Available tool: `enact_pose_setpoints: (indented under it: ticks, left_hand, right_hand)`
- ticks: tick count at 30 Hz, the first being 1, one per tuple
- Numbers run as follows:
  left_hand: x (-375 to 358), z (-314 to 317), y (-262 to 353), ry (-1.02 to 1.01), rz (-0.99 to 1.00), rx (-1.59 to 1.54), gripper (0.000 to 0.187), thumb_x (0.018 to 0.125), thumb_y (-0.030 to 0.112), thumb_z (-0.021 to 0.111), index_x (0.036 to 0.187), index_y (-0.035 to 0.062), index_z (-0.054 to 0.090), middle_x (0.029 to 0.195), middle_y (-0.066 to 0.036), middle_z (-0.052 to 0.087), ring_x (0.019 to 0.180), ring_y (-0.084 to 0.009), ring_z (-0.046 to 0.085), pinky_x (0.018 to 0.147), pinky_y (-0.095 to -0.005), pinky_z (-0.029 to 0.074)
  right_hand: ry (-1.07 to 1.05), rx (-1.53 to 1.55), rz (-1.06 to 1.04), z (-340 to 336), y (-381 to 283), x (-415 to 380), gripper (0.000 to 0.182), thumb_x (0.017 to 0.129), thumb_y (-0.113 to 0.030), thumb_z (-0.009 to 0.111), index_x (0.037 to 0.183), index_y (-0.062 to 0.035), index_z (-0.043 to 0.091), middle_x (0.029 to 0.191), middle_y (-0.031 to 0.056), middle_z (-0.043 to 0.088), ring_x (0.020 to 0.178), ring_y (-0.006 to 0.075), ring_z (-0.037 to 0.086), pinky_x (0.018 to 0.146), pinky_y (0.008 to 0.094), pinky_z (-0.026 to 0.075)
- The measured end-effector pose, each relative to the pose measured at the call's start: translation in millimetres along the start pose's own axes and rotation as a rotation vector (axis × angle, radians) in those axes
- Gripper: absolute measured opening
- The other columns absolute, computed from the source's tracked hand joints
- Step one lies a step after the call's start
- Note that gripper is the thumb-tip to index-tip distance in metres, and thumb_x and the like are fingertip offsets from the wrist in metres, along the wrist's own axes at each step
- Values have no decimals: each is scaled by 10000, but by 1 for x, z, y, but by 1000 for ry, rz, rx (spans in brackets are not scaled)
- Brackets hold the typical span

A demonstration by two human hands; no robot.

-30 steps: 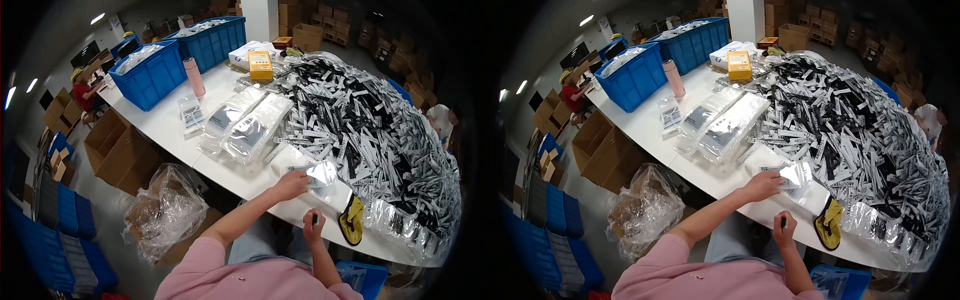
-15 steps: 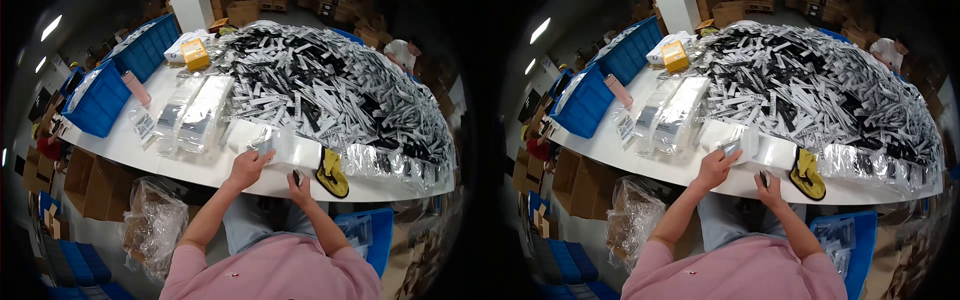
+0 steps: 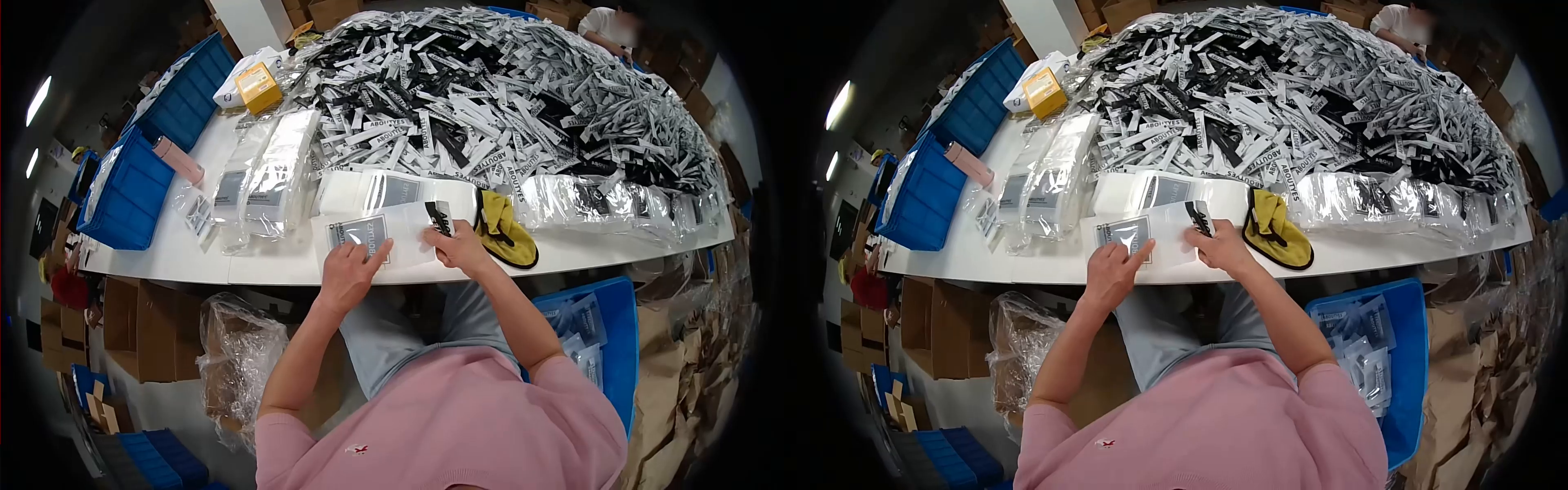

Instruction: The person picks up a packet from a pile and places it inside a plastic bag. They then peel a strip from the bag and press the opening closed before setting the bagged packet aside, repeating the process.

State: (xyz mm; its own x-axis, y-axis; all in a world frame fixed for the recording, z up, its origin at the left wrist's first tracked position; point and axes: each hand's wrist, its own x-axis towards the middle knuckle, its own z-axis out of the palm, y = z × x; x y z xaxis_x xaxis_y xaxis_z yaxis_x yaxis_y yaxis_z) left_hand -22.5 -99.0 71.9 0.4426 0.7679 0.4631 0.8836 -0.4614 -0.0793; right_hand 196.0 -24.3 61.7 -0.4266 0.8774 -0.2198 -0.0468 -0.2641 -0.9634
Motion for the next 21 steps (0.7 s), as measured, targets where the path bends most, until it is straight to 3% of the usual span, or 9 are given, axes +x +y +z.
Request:
enact_pose_setpoints:
  ticks: [3, 5, 6, 8, 9, 11, 13, 18, 21]
  left_hand:
    - [1, -12, 13, -128, -106, -6, 570, 675, 13, 590, 1218, 181, 536, 726, -59, 495, 710, -236, 522, 619, -347, 451]
    - [1, -14, 34, -112, -520, -485, 500, 733, 11, 613, 1215, 117, 532, 892, -73, 589, 903, -238, 565, 734, -350, 482]
    - [0, -12, 40, -75, -656, -900, 333, 793, 14, 591, 1125, 24, 563, 986, -86, 620, 953, -199, 587, 796, -332, 492]
    - [-3, -4, 42, -46, -719, -1164, 267, 805, 4, 557, 1071, -4, 573, 959, -83, 626, 896, -172, 598, 774, -314, 502]
    - [0, -7, 44, -10, -788, -1424, 211, 816, -6, 523, 1017, -32, 583, 933, -81, 633, 839, -145, 610, 752, -296, 513]
    - [7, -16, 51, 100, -877, -1535, 230, 834, -30, 477, 1037, -62, 579, 848, -63, 624, 773, -107, 600, 708, -251, 508]
    - [14, -27, 52, 161, -973, -1747, 226, 821, -78, 433, 983, -63, 590, 846, -58, 624, 779, -98, 587, 696, -241, 501]
    - [12, -2, 41, 99, -792, -1092, 210, 699, -63, 626, 903, -17, 640, 716, 4, 615, 630, -35, 512, 584, -194, 434]
    - [17, 2, 31, 185, -584, -1116, 233, 680, -60, 639, 908, -15, 647, 706, 2, 613, 621, -38, 509, 560, -200, 432]
  right_hand:
    - [12, -57, -34, 7, -5, -4, 196, 798, -194, 640, 761, -1, 627, 565, 18, 548, 430, 79, 460, 412, 227, 360]
    - [6, -344, -238, 12, -3, -9, 211, 791, -205, 639, 788, 6, 623, 598, 69, 587, 519, 136, 532, 499, 275, 426]
    - [-65, -435, -374, 18, -4, -13, 212, 785, -206, 638, 811, 3, 619, 623, 95, 593, 546, 179, 552, 523, 298, 435]
    - [-236, -679, -553, 34, -21, -31, 216, 755, -194, 650, 890, -29, 614, 707, 146, 602, 641, 295, 586, 582, 349, 456]
    - [-229, -676, -549, 39, -17, -32, 216, 755, -194, 650, 890, -29, 614, 707, 146, 602, 641, 295, 586, 582, 349, 456]
    - [-83, -655, -817, 44, -8, -32, 260, 753, -174, 671, 950, -14, 617, 737, 145, 613, 637, 306, 588, 592, 329, 463]
    - [-109, -520, -760, 40, -2, -27, 304, 731, -166, 685, 987, -21, 607, 755, 147, 608, 656, 316, 586, 598, 346, 466]
    - [-1, -821, -887, 41, -9, -26, 259, 675, -124, 657, 902, -29, 577, 752, 97, 580, 686, 286, 588, 532, 366, 457]
    - [7, -920, -956, 40, -17, -33, 237, 630, -108, 639, 836, -37, 546, 736, 76, 549, 673, 268, 581, 501, 365, 450]
